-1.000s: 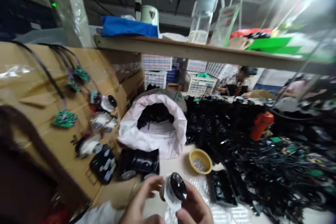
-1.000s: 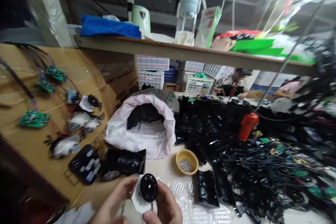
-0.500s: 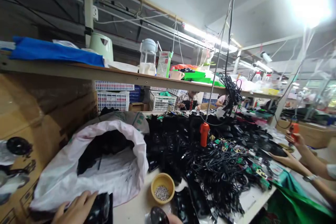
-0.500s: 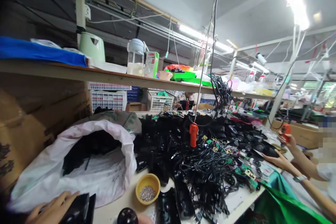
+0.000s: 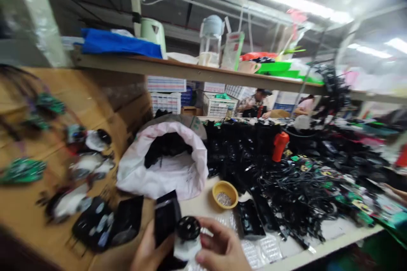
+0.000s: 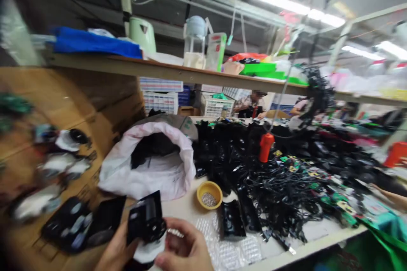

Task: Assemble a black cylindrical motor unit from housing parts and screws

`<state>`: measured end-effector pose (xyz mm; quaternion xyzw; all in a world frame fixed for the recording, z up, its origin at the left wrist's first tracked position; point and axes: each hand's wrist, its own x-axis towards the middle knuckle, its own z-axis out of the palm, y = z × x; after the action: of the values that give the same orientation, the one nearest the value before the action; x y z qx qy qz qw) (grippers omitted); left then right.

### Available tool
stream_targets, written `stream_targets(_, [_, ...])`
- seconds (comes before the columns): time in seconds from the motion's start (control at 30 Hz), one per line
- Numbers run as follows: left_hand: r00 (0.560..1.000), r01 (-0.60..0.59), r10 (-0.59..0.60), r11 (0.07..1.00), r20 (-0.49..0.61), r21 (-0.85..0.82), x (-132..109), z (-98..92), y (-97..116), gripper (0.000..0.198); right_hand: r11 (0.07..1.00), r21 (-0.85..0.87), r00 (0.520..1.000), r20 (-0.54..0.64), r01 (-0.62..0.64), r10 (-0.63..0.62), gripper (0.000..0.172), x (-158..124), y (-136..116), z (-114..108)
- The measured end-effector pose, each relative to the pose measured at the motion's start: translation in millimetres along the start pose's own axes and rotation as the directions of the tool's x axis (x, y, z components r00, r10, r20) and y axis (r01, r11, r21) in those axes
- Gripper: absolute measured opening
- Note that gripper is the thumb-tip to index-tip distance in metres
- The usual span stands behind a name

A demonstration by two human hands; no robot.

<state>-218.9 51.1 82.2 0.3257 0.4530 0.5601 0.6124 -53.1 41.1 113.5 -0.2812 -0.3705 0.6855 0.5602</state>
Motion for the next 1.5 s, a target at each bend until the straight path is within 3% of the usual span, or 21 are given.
stream_targets(0.07, [0.988, 0.145, -0.13, 0.969, 0.085, -0.201, -24.1, 7.3, 14.8, 0.086, 0.999, -0.011, 0.998, 0.05, -0.049, 0.049, 0.059, -7.0, -9.5, -1.4])
stream_targets(0.13, [0.971, 0.209, -0.166, 0.935, 0.17, -0.285, -39.5, 11.0, 26.9, 0.085, 0.995, -0.084, 0.996, 0.074, -0.05, 0.056, 0.053, -12.0, -17.2, -3.8])
stream_targets(0.2, [0.981, 0.155, -0.102, 0.922, 0.162, -0.355, -46.4, 11.3, 32.1, 0.078, 0.976, -0.218, 0.998, 0.053, -0.008, 0.02, 0.048, -16.8, -19.9, -4.5])
stream_targets(0.27, [0.996, 0.054, -0.019, 0.912, 0.087, -0.407, -48.6, 10.5, 31.2, 0.076, 0.934, -0.351, 0.997, -0.006, 0.069, -0.075, 0.045, -22.7, -18.2, -2.0])
stream_targets(0.37, [0.998, -0.034, 0.056, 0.904, 0.037, -0.426, -50.9, 10.7, 25.9, 0.086, 0.852, -0.49, 0.97, -0.05, 0.185, -0.24, 0.042, -30.7, -13.5, 7.7])
stream_targets(0.43, [0.994, -0.03, 0.07, 0.907, 0.082, -0.421, -53.4, 11.4, 21.9, 0.092, 0.791, -0.561, 0.958, 0.014, 0.244, -0.286, 0.039, -32.4, -12.1, 16.0])
stream_targets(0.57, [0.987, -0.038, 0.096, 0.917, 0.126, -0.396, -56.5, 10.8, 11.4, 0.086, 0.678, -0.66, 0.942, 0.158, 0.324, -0.297, 0.036, -27.5, -11.8, 28.8])
stream_targets(0.7, [0.993, -0.057, 0.091, 0.932, 0.08, -0.357, -56.7, 10.0, 6.3, 0.079, 0.641, -0.695, 0.938, 0.152, 0.325, -0.31, 0.035, -23.7, -10.2, 34.9])
stream_targets(0.9, [0.997, -0.019, 0.044, 0.942, 0.068, -0.334, -58.8, 12.4, 12.5, 0.054, 0.629, -0.698, 0.93, 0.159, 0.342, -0.33, 0.037, -27.1, -9.3, 37.7])
stream_targets(1.1, [1.0, -0.024, 0.023, 0.933, -0.005, -0.36, -60.1, 5.0, 2.8, 0.051, 0.598, -0.71, 0.917, 0.184, 0.372, -0.353, 0.037, -29.2, -10.8, 35.0])
stream_targets(1.37, [0.995, -0.031, 0.058, 0.95, 0.077, -0.309, -64.0, -1.2, -7.3, 0.054, 0.571, -0.671, 0.87, 0.252, 0.472, -0.423, 0.034, -36.9, -1.4, 39.2])
stream_targets(1.5, [0.994, -0.007, 0.033, 0.969, 0.102, -0.247, -72.8, -16.2, -8.4, 0.058, 0.538, -0.667, 0.837, 0.26, 0.516, -0.482, 0.037, -42.5, 1.6, 46.8])
